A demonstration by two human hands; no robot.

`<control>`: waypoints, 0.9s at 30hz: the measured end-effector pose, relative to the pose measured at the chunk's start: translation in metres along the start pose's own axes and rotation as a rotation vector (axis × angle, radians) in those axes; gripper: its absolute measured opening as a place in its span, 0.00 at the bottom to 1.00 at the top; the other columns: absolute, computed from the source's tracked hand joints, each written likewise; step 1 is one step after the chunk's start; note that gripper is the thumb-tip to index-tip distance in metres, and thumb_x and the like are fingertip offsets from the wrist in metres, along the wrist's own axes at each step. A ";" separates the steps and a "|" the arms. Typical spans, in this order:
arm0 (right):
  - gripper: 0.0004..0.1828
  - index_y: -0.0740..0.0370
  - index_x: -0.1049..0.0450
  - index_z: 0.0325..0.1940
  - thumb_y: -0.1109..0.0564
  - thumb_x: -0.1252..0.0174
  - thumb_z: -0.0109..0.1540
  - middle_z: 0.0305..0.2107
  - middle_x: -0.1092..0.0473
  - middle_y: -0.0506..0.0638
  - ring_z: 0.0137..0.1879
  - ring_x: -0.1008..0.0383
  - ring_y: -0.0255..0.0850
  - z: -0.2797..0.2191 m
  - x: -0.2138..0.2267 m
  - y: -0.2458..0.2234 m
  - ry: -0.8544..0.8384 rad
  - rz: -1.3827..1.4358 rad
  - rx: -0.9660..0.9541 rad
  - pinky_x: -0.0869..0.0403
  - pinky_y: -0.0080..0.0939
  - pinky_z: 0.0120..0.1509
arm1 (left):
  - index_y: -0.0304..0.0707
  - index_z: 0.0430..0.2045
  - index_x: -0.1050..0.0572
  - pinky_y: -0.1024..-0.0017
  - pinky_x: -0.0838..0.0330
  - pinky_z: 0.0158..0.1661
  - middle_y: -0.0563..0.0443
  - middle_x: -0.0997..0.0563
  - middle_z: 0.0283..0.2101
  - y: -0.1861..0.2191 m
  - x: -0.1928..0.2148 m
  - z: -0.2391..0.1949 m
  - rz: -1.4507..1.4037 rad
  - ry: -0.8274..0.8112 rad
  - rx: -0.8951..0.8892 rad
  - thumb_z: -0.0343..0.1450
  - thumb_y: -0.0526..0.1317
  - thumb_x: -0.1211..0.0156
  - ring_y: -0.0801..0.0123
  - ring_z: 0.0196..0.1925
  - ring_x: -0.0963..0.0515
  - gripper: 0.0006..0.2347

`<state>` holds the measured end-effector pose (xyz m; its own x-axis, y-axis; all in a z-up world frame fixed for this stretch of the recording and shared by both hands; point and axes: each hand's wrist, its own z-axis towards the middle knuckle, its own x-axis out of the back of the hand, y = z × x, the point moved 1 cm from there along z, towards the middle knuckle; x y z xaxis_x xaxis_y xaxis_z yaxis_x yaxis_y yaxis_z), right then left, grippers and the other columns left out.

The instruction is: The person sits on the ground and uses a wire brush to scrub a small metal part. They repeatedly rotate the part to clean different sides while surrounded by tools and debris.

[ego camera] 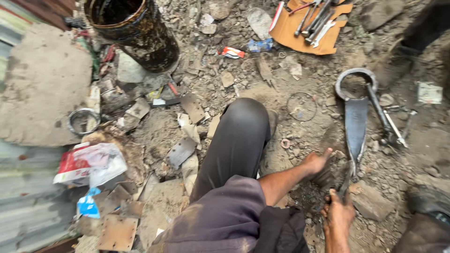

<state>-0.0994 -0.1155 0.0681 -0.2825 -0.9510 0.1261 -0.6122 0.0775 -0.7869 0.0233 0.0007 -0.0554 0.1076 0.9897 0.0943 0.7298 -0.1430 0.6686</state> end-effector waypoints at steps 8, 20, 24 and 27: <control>0.33 0.53 0.44 0.76 0.58 0.46 0.66 0.21 0.36 0.44 0.18 0.40 0.33 0.007 -0.011 -0.012 0.013 0.034 0.125 0.40 0.36 0.19 | 0.15 0.49 0.24 0.50 0.32 0.60 0.20 0.23 0.56 -0.003 -0.001 0.007 0.055 0.033 -0.069 0.70 0.76 0.66 0.39 0.61 0.23 0.48; 0.11 0.68 0.34 0.49 0.56 0.48 0.71 0.27 0.34 0.50 0.25 0.40 0.35 0.009 -0.004 0.006 0.004 0.168 -0.236 0.38 0.37 0.25 | 0.27 0.63 0.37 0.48 0.33 0.62 0.31 0.27 0.63 0.010 0.012 -0.017 -0.069 -0.063 0.091 0.68 0.73 0.66 0.46 0.64 0.25 0.44; 0.11 0.66 0.30 0.51 0.57 0.51 0.70 0.25 0.35 0.48 0.23 0.41 0.35 0.015 -0.004 0.013 0.000 0.256 -0.204 0.40 0.37 0.24 | 0.21 0.58 0.31 0.52 0.34 0.63 0.25 0.26 0.60 0.005 0.015 -0.006 -0.003 0.001 0.031 0.69 0.73 0.65 0.43 0.64 0.25 0.45; 0.11 0.62 0.30 0.52 0.56 0.50 0.68 0.24 0.36 0.48 0.22 0.42 0.37 0.023 0.003 0.025 0.039 0.222 -0.114 0.40 0.39 0.22 | 0.18 0.59 0.31 0.53 0.35 0.65 0.21 0.28 0.62 -0.010 0.009 0.014 0.056 0.090 -0.041 0.70 0.74 0.62 0.39 0.66 0.28 0.46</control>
<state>-0.0985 -0.1230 0.0347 -0.4462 -0.8947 -0.0177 -0.6109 0.3190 -0.7247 0.0266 0.0114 -0.0715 0.0851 0.9766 0.1976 0.6957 -0.2002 0.6898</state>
